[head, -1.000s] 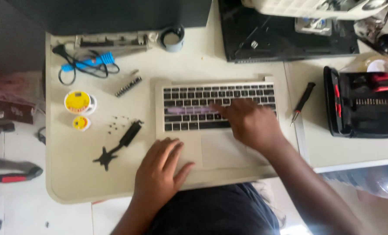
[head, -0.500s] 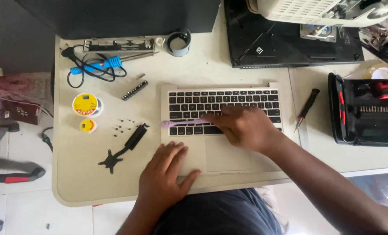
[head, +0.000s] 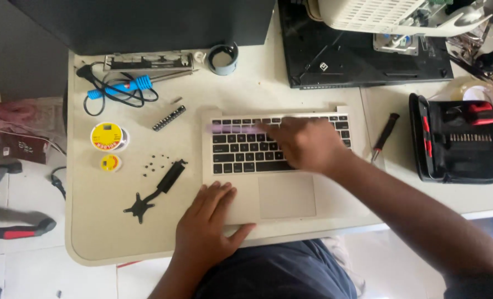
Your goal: Repairing a laptop keyboard by cleaning it with a toothbrush and reattaching key components.
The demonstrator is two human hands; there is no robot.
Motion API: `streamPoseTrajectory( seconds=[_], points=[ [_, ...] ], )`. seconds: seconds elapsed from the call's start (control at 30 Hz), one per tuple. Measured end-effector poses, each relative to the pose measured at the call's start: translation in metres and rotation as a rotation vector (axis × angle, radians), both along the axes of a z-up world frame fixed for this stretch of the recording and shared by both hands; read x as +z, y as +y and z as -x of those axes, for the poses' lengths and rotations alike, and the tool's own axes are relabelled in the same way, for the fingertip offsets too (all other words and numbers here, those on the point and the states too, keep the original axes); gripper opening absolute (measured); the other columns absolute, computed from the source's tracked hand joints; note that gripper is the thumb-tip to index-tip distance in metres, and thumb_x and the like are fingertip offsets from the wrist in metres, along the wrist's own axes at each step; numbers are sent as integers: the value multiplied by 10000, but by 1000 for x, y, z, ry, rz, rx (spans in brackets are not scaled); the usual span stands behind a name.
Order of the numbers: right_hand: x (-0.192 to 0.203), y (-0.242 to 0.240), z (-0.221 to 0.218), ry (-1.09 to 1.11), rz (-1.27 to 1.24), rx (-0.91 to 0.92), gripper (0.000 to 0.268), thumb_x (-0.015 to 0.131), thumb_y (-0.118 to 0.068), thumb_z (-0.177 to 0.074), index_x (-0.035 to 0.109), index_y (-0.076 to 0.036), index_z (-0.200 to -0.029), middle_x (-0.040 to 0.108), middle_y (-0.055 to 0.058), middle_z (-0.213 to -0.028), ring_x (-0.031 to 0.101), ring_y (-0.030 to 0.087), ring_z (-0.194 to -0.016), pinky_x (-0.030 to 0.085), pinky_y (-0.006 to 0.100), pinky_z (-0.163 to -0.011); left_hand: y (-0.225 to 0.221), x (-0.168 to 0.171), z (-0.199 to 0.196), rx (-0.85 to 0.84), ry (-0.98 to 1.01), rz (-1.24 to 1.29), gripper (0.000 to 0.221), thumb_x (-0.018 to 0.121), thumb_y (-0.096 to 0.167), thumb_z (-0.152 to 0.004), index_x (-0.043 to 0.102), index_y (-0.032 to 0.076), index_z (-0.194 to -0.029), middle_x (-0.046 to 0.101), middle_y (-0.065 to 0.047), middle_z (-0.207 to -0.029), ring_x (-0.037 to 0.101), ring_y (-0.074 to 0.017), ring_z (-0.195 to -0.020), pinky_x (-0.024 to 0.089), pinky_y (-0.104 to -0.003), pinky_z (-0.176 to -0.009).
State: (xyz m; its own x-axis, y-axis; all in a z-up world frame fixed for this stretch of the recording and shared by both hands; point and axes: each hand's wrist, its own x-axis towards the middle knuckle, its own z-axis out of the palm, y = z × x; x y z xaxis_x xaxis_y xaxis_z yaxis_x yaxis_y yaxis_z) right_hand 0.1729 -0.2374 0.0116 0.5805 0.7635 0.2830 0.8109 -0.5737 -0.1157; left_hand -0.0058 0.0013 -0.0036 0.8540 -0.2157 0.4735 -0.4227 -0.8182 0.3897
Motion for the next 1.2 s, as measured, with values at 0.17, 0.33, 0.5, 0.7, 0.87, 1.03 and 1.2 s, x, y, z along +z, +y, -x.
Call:
streamPoseTrajectory(
  seconds=[0.17, 0.33, 0.5, 0.7, 0.87, 1.03, 1.2],
  points=[
    [-9, 4, -5, -39, 16, -74, 492, 535, 19, -998, 666, -165, -1434, 610, 1, -721, 408, 93, -405, 250, 269, -257, 1, -1, 1, 3, -36, -1, 611, 825, 494, -842, 709, -10, -1169, 716, -161, -1225, 694, -350, -1155, 533, -470, -1050],
    [-4, 17, 11, -31, 57, -96, 558, 540, -51, -924, 614, -186, -1460, 649, 40, -848, 553, 196, -481, 364, 374, -292, 0, 1, -3, 8, -44, 8, 652, 846, 520, -819, 694, -3, -1177, 704, -139, -1234, 692, -345, -1164, 545, -479, -1034],
    [-3, 15, 8, -68, 66, -130, 537, 513, 26, -955, 619, -157, -1449, 641, 40, -776, 466, 131, -436, 283, 278, -269, 0, 5, -3, -13, -31, 11, 636, 833, 503, -837, 699, -22, -1170, 705, -149, -1217, 689, -358, -1158, 538, -485, -1042],
    [-15, 0, 11, -52, 66, -169, 551, 508, -88, -969, 553, -224, -1501, 655, 56, -865, 527, 178, -481, 321, 347, -302, -2, 6, -5, -7, -44, 2, 640, 831, 525, -833, 704, -12, -1157, 710, -135, -1206, 695, -342, -1147, 540, -470, -1042],
    [9, -16, 51, -21, 12, 30, 465, 572, -63, -949, 642, -145, -1402, 594, 10, -751, 510, 182, -454, 333, 375, -315, -1, 6, -4, -18, -28, 7, 626, 820, 519, -840, 713, -13, -1152, 715, -132, -1192, 701, -334, -1137, 548, -478, -1032],
    [3, -67, 55, -82, 74, -273, 468, 543, -146, -974, 657, -284, -1407, 559, -35, -723, 559, 190, -507, 374, 394, -356, -1, 6, -7, 0, -2, -18, 658, 825, 551, -818, 719, 5, -1169, 714, -103, -1217, 684, -301, -1173, 540, -466, -1047],
    [-4, -100, 93, 6, 28, -260, 240, 492, -93, -1041, 670, -168, -1182, 525, -6, -668, 471, 158, -505, 374, 347, -377, -2, 15, -10, 0, 26, -26, 690, 823, 587, -799, 713, 23, -1182, 703, -80, -1203, 677, -283, -1165, 540, -430, -1037]
  ],
)
